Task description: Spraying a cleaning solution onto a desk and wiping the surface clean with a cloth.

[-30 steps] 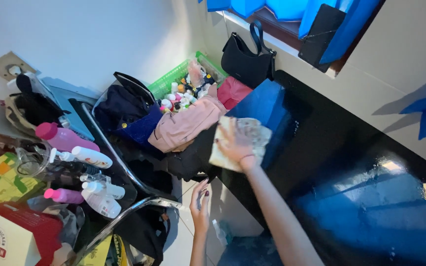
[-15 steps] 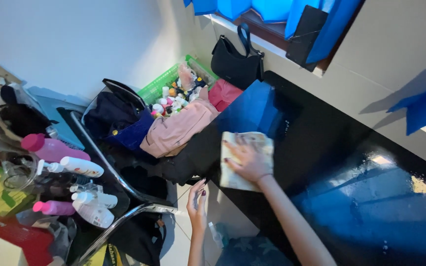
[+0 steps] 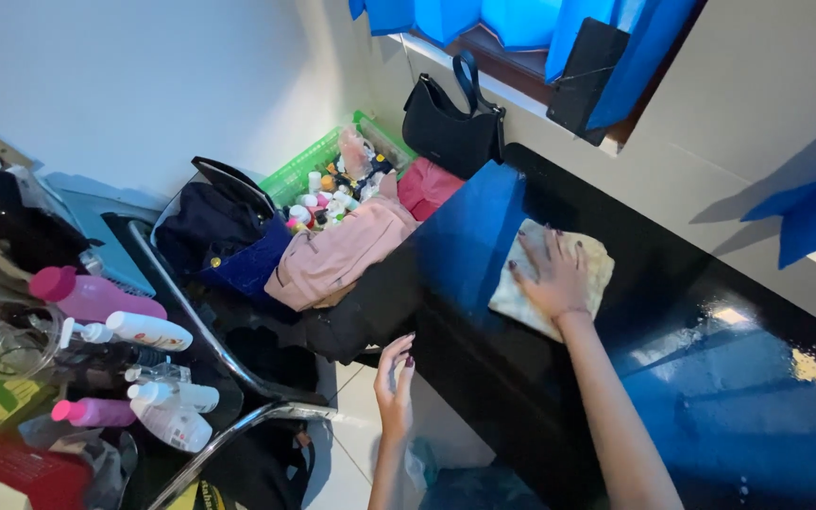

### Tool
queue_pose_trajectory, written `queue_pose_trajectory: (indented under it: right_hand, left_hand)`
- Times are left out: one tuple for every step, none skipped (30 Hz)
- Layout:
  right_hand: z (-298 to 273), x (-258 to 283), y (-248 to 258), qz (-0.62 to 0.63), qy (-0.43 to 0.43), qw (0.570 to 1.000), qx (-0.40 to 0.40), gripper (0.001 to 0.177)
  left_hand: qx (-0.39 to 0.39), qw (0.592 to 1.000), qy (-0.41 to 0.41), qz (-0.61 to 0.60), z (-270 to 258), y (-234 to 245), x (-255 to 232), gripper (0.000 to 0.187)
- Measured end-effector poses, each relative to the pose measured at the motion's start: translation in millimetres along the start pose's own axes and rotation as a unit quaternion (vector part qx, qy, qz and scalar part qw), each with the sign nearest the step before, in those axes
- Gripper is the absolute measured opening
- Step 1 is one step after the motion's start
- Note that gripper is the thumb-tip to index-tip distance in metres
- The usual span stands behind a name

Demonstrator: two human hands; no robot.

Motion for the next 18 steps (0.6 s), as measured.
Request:
queue_pose_trajectory:
  right_hand:
    - [8, 4, -4, 0.000, 0.000, 1.000, -0.001, 0.071]
    - [16, 10, -11, -0.027, 0.011, 0.999, 0.016, 0.070]
    - [23, 16, -18, -0.054, 0.022, 0.998, 0.032, 0.069]
    - [30, 22, -23, -0.054, 0.022, 0.998, 0.032, 0.069]
    - [37, 30, -25, -0.082, 0.027, 0.996, 0.021, 0.067]
    - [44, 40, -29, -0.110, 0.033, 0.993, 0.010, 0.065]
    - [50, 44, -42, -0.109, 0.034, 0.993, 0.010, 0.065]
    - [57, 51, -54, -0.110, 0.048, 0.993, 0.003, 0.066]
    - [65, 59, -66, -0.111, 0.062, 0.992, -0.004, 0.068]
    - [61, 76, -65, -0.110, 0.063, 0.992, -0.005, 0.068]
    - [57, 93, -69, -0.079, 0.070, 0.994, 0.016, 0.066]
    - [52, 110, -72, -0.048, 0.076, 0.995, 0.038, 0.066]
    - [52, 117, -88, -0.048, 0.078, 0.995, 0.037, 0.066]
    - [49, 133, -103, 0.026, 0.117, 0.992, 0.037, 0.065]
    - [46, 148, -116, 0.100, 0.155, 0.982, 0.037, 0.064]
    - [38, 160, -107, 0.102, 0.156, 0.982, 0.038, 0.064]
    - [28, 178, -99, 0.052, 0.190, 0.979, 0.047, 0.065]
    - [19, 195, -91, 0.003, 0.224, 0.973, 0.054, 0.066]
  left_hand:
    - [0.000, 1.000, -0.001, 0.000, 0, 1, 3, 0.032]
    - [-0.001, 1.000, 0.004, 0.003, 0, 1, 8, 0.033]
    - [-0.003, 1.000, 0.010, 0.006, -1, 1, 12, 0.033]
    - [-0.003, 1.000, 0.010, 0.006, -2, 0, 10, 0.033]
    - [-0.004, 1.000, 0.012, 0.005, -3, -1, 8, 0.033]
    - [-0.006, 1.000, 0.015, 0.005, -4, 0, 7, 0.034]
    - [-0.007, 1.000, 0.015, 0.005, -7, 0, 9, 0.034]
    - [-0.012, 1.000, 0.018, 0.006, -8, 2, 11, 0.033]
    - [-0.017, 1.000, 0.021, 0.007, -10, 4, 14, 0.032]
    - [-0.018, 1.000, 0.019, 0.008, -10, 5, 15, 0.032]
    - [-0.020, 1.000, 0.018, 0.017, -10, 6, 15, 0.032]
    - [-0.021, 0.999, 0.017, 0.025, -11, 7, 16, 0.033]
    - [-0.023, 0.999, 0.016, 0.026, -11, 8, 15, 0.033]
    - [-0.025, 0.999, 0.017, 0.026, -13, 9, 13, 0.033]
    - [-0.028, 0.999, 0.018, 0.026, -15, 9, 12, 0.033]
    - [-0.029, 0.999, 0.019, 0.028, -17, 11, 11, 0.033]
    - [-0.033, 0.999, 0.018, 0.021, -20, 14, 10, 0.033]
    - [-0.037, 0.999, 0.016, 0.013, -21, 16, 9, 0.032]
Point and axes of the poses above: each hand's wrist, its own z-axis towards the middle knuckle, its own y-axis out of the back of the hand, x = y × z, the point moved 10 cm from there along z, towards the middle knuckle, and after that the axes turned 5 degrees about y, right-handed, at the moved point
